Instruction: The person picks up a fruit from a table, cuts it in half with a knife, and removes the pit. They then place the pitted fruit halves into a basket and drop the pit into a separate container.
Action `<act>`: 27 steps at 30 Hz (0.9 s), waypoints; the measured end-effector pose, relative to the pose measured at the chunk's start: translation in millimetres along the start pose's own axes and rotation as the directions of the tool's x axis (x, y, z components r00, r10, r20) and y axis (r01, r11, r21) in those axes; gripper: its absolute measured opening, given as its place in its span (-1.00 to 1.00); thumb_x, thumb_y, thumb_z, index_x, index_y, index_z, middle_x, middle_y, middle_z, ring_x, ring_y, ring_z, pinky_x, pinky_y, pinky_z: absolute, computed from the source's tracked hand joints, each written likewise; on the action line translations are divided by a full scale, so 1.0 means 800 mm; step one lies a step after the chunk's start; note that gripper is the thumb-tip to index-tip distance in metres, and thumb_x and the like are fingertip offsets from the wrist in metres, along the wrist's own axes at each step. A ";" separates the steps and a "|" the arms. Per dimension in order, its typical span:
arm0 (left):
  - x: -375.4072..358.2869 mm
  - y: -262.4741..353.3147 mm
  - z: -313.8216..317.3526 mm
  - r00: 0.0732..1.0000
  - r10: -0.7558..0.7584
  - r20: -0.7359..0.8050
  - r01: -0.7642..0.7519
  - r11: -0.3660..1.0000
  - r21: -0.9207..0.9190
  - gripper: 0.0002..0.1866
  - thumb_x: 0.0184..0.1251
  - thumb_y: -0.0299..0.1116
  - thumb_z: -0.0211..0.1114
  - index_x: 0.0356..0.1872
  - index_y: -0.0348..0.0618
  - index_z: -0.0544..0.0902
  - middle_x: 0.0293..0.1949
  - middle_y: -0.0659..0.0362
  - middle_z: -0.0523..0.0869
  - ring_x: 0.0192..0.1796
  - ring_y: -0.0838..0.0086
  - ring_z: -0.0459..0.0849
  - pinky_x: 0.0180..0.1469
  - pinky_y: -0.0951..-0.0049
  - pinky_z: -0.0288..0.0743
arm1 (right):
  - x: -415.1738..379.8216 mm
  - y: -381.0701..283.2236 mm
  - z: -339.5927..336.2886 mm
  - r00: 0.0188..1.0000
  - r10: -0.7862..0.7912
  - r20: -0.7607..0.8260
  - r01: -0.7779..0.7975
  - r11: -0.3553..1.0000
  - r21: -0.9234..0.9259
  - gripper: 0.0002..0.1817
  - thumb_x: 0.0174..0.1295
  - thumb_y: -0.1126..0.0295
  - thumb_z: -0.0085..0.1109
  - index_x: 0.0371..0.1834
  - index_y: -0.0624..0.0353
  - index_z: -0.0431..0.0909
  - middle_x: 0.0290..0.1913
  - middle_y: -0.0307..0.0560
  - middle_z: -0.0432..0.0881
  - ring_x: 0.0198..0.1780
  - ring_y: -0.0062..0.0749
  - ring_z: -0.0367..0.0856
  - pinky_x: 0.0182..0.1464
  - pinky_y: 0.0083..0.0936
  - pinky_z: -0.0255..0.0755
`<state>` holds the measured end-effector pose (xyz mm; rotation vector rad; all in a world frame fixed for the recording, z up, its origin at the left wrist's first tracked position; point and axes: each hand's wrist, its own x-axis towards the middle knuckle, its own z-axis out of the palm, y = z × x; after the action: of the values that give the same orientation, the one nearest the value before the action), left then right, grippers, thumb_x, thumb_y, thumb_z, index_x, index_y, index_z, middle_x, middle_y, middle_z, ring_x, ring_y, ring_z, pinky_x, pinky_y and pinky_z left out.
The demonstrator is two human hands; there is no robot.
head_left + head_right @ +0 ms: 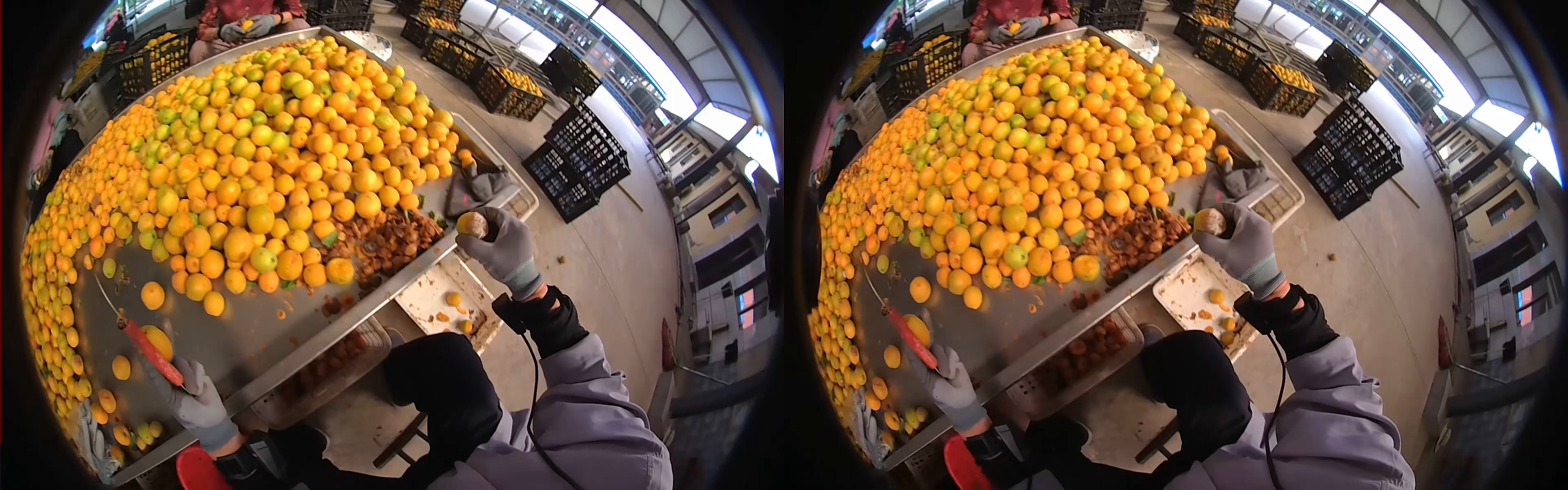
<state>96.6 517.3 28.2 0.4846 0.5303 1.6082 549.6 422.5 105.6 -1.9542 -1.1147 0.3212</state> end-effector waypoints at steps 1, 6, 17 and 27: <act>0.000 0.001 -0.004 0.998 0.006 0.068 -0.006 1.000 0.012 -0.47 0.59 -0.23 -0.02 0.46 -0.24 0.22 -0.01 0.09 0.53 -0.55 0.71 0.15 -0.52 0.70 0.08 | -0.017 0.047 -0.017 0.998 0.038 -0.041 -0.037 0.999 0.019 -0.57 -0.04 0.29 0.47 -0.17 0.37 0.63 -0.38 -0.17 0.69 -0.37 -0.65 0.56 -0.23 -0.55 0.51; -0.022 -0.014 0.005 0.984 0.034 0.173 -0.090 0.941 0.327 -0.44 0.56 -0.35 -0.05 0.51 -0.22 0.12 0.50 -0.12 0.23 -0.52 0.71 0.16 -0.50 0.73 0.15 | -0.109 0.297 -0.050 0.870 0.482 0.101 -0.402 0.814 -0.418 -0.55 -0.02 0.08 0.37 -0.31 0.32 0.66 -0.42 0.13 0.67 -0.40 -0.26 0.64 -0.23 -0.36 0.51; -0.104 0.007 -0.003 0.990 0.081 0.119 -0.129 0.869 0.478 -0.46 0.55 -0.36 -0.02 0.49 -0.24 0.20 0.23 0.01 0.55 -0.54 0.73 0.16 -0.52 0.76 0.08 | -0.213 0.473 -0.035 0.755 0.654 0.043 -0.647 0.754 -0.115 -0.50 0.12 0.07 0.33 -0.12 0.36 0.65 -0.23 0.23 0.74 -0.18 0.02 0.73 -0.12 -0.28 0.55; -0.144 0.009 -0.001 0.994 -0.025 -0.107 0.054 0.958 0.282 -0.54 0.55 -0.20 0.12 0.37 -0.10 0.40 -0.58 0.39 0.27 -0.65 0.72 0.17 -0.61 0.67 0.07 | -0.324 0.469 -0.130 0.648 0.761 -0.029 -0.754 0.647 0.110 -0.60 0.29 0.29 0.13 0.02 0.42 0.61 -0.25 0.04 0.74 -0.36 -0.33 0.78 -0.38 -0.46 0.61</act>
<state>102.0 401.8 31.2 0.6037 0.8512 1.5304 681.6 64.6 -164.9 -2.2471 -0.1449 0.7238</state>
